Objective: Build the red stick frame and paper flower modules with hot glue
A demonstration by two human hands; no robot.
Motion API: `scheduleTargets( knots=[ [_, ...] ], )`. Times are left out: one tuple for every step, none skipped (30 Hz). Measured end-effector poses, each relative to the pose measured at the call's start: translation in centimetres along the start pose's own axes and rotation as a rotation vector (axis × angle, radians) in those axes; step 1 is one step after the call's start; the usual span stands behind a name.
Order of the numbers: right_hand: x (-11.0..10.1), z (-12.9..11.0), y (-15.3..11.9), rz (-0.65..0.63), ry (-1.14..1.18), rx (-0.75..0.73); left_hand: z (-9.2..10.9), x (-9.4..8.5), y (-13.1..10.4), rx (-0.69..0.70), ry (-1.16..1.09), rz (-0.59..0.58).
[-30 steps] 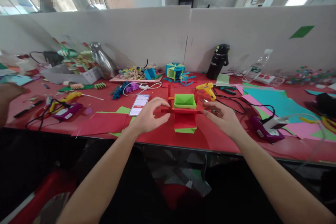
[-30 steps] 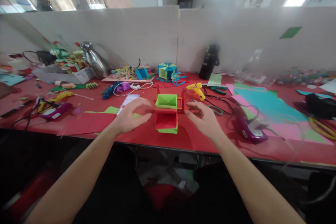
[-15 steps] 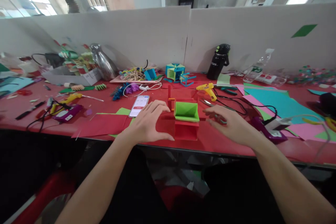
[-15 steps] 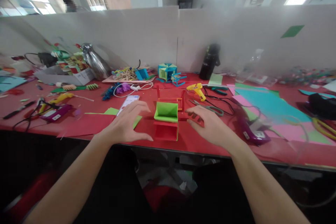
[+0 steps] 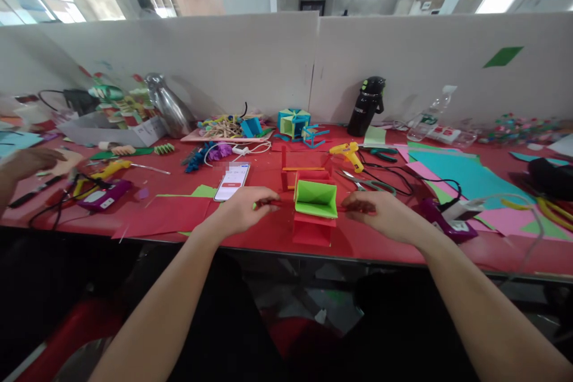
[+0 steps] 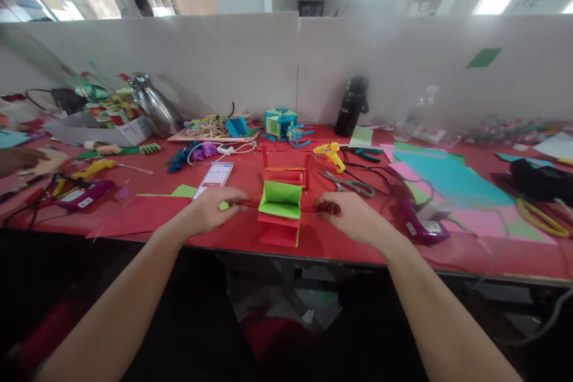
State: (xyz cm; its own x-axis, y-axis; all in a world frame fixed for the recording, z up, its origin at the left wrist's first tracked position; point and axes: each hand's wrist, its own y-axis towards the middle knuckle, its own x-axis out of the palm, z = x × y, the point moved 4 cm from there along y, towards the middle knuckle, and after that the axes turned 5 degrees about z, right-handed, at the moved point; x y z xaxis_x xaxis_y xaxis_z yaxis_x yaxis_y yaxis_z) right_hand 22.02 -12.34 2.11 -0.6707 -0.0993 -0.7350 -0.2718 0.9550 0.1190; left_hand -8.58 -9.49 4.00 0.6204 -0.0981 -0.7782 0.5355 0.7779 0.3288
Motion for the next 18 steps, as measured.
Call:
scheduleTargets(
  knots=[
    [-0.1,0.0,0.1,0.027,0.019,-0.010,0.1,-0.1,0.1,-0.006,-0.002,0.028],
    [-0.3,-0.1,0.1,0.055,0.041,-0.021,0.2,-0.3,0.2,-0.013,-0.007,0.061],
    [-0.6,-0.2,0.3,0.082,0.066,-0.032,0.2,-0.5,0.5,-0.021,-0.018,0.094],
    [-1.0,-0.4,0.5,0.109,0.094,-0.042,0.3,-0.8,0.9,-0.028,-0.033,0.123],
    [-1.5,-0.5,0.9,0.142,0.127,-0.050,0.3,-1.0,1.4,-0.033,-0.054,0.152],
    [-2.0,-0.7,1.4,0.180,0.162,-0.055,0.3,-1.3,2.2,-0.036,-0.083,0.180],
    [-2.7,-0.8,2.0,0.226,0.197,-0.057,0.2,-1.6,3.1,-0.038,-0.114,0.204],
    [-3.3,-0.8,2.7,0.275,0.235,-0.060,0.2,-2.0,4.2,-0.034,-0.156,0.247],
    [-3.9,-0.9,3.6,0.321,0.271,-0.062,0.0,-2.3,5.3,-0.025,-0.209,0.279],
    [-4.4,-0.8,4.5,0.361,0.304,-0.063,-0.2,-2.6,6.5,-0.018,-0.265,0.301],
    [-4.8,-0.8,5.4,0.393,0.332,-0.061,-0.5,-2.8,7.6,-0.014,-0.319,0.307],
    [-5.2,-0.7,6.2,0.415,0.358,-0.056,-0.8,-2.9,8.7,-0.014,-0.372,0.311],
    [-5.4,-0.6,7.0,0.433,0.385,-0.047,-1.1,-3.0,9.6,-0.017,-0.420,0.314],
    [-5.6,-0.5,7.7,0.446,0.412,-0.035,-1.5,-3.2,10.4,-0.019,-0.460,0.320],
    [-5.7,-0.4,8.3,0.458,0.440,-0.021,-1.8,-3.2,11.0,-0.017,-0.491,0.329],
    [-5.7,-0.3,8.8,0.469,0.469,-0.007,-2.1,-3.3,11.4,-0.013,-0.511,0.336],
    [-5.7,-0.2,9.2,0.473,0.495,0.005,-2.5,-3.3,11.7,-0.008,-0.521,0.340],
    [-5.5,-0.1,9.6,0.474,0.516,0.015,-2.8,-3.3,11.8,-0.007,-0.523,0.340]
  ],
)
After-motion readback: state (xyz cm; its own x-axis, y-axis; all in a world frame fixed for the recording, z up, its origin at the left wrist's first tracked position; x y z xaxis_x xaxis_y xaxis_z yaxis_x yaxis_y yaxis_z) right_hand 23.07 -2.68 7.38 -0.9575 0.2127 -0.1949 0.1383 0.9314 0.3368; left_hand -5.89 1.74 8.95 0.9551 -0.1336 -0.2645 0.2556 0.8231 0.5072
